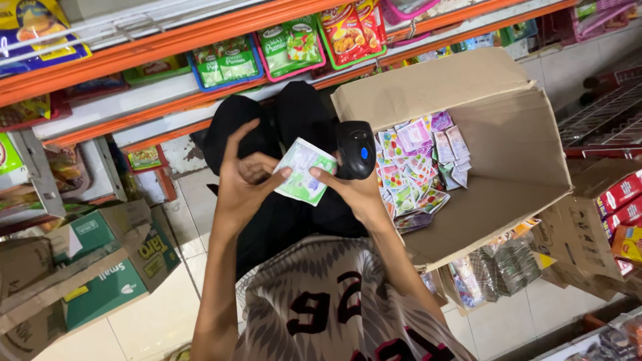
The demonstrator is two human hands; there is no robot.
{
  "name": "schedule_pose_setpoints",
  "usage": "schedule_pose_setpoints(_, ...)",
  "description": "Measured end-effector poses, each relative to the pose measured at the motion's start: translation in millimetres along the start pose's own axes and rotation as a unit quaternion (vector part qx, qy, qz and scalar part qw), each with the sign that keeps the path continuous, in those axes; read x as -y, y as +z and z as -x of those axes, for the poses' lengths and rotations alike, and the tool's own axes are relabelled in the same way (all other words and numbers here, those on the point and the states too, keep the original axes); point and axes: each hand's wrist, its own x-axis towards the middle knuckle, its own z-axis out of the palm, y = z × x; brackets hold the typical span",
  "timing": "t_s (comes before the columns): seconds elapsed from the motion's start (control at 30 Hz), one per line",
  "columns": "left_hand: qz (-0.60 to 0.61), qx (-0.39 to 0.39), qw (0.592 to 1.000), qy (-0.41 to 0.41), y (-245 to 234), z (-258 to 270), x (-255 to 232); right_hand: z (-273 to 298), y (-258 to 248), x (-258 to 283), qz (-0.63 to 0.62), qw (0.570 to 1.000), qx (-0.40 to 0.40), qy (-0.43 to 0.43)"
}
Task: The person scans merchandise packets with a barcode scanner while seated on the floor and places some on supermarket shelves.
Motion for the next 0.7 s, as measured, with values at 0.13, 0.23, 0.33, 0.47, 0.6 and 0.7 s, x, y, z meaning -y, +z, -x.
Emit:
schedule_pose_setpoints(0.13, 0.023, -0.050, 0.998, -0.009, 1.5, 0.0, 2.1, 2.2, 10.7, 7.6, 0.039, 0.998, -0.041, -0.038)
schedule_pose_setpoints(0.23, -0.014, -0.094, 0.994, 0.051, 3.3, -0.5, 7.7, 3.8, 16.6, 16.8, 0.034, 0.995, -0.090, -0.027)
schedule_pose_setpoints(0.33, 0.024, -0.113, 0.992, 0.054, 0.2, -0.6, 11.1, 9.4, 21.1, 32.4, 0.039, 0.990, -0.096, -0.091)
schedule_pose_setpoints(0.47, 0.055, -0.133, 0.989, 0.017, -10.1, -2.5, 11.0, 22.9, 9.3, 58.6, 0.263, 0.907, -0.025, -0.327)
schedule_pose_setpoints(0.6, 0.038, -0.113, 0.993, 0.010, -17.3, -3.0, 11.8, 28.7, -10.4, 62.8, 0.268, 0.923, 0.216, -0.170)
schedule_pose_setpoints(0.7, 0.041, -0.095, 0.995, 0.009, -17.3, -3.7, 14.4, 25.9, -9.4, 48.7, 0.215, 0.916, 0.300, -0.159)
